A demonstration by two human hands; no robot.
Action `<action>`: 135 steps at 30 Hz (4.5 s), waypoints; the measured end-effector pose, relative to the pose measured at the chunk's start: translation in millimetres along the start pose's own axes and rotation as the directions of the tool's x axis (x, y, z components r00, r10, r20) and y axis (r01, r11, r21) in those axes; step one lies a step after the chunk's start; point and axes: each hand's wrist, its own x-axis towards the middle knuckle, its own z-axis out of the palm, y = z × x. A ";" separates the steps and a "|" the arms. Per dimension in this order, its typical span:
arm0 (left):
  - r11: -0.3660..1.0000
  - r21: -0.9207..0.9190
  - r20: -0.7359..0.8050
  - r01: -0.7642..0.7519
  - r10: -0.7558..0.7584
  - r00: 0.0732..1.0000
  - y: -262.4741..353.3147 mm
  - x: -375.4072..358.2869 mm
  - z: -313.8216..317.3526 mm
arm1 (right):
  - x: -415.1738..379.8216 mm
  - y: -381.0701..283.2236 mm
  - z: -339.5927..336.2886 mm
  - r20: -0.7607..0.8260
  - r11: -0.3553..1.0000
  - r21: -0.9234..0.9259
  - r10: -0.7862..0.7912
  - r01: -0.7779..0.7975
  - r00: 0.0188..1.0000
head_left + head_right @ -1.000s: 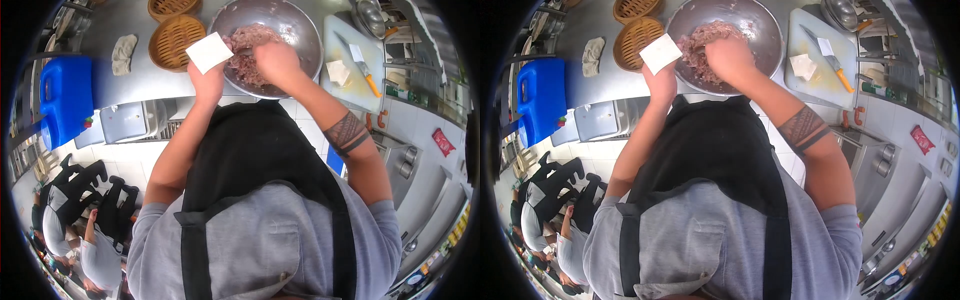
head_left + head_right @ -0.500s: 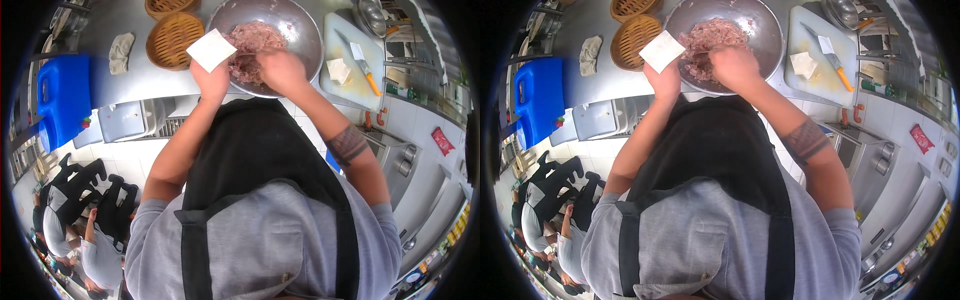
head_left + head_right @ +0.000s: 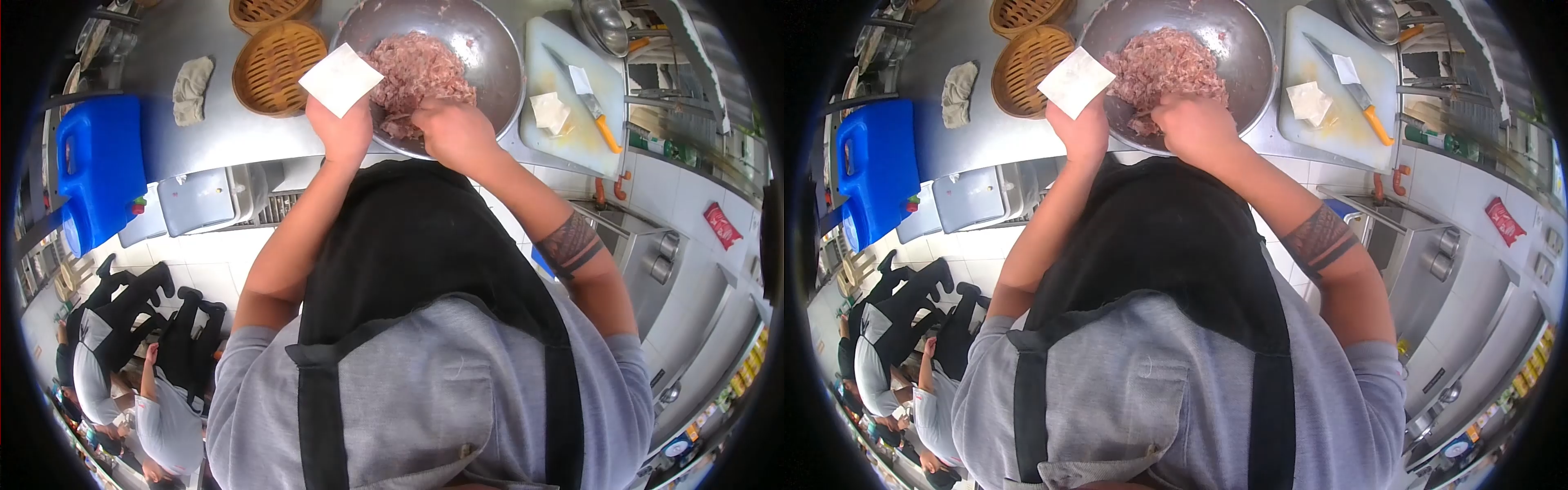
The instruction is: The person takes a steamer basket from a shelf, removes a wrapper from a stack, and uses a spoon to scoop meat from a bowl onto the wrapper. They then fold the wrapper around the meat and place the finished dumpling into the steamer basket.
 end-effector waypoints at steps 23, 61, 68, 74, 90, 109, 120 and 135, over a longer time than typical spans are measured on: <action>0.999 0.031 0.000 -0.031 0.031 1.000 2.2 3.1 1.1 | -8.4 27.3 -44.5 0.459 0.530 0.625 0.344 -0.573 0.819; 0.957 -0.120 0.726 0.263 -0.095 0.681 56.2 -7.4 -17.3 | -46.4 -36.1 -79.1 -0.474 0.881 0.470 0.202 0.052 0.857; 0.949 -0.054 0.733 0.310 -0.173 0.657 69.9 -7.5 -12.0 | -50.5 -40.0 -74.8 -0.533 0.918 0.392 0.180 0.053 0.827; 0.887 -0.179 0.772 0.427 -0.143 0.620 57.9 -9.4 -16.8 | -55.1 -40.2 -82.4 -0.561 0.876 0.482 0.281 0.032 0.779; 0.989 -0.107 0.611 0.103 -0.016 0.792 78.9 -18.2 -6.3 | -62.6 -36.4 -125.9 -0.484 0.990 0.018 -0.115 0.142 0.868; 1.000 -0.015 0.587 -0.016 0.021 0.809 81.9 -17.4 -1.2 | -68.2 -47.4 -157.4 -0.452 0.994 0.105 0.035 0.014 0.891; 0.962 -0.023 0.695 0.271 -0.180 0.696 114.9 -23.6 -14.8 | -66.6 -38.6 -143.3 -0.448 0.977 0.214 0.105 -0.008 0.888; 0.993 0.118 0.621 -0.001 -0.074 0.780 122.2 -21.4 -13.8 | -69.8 -37.9 -147.4 -0.422 0.965 0.258 0.073 0.042 0.903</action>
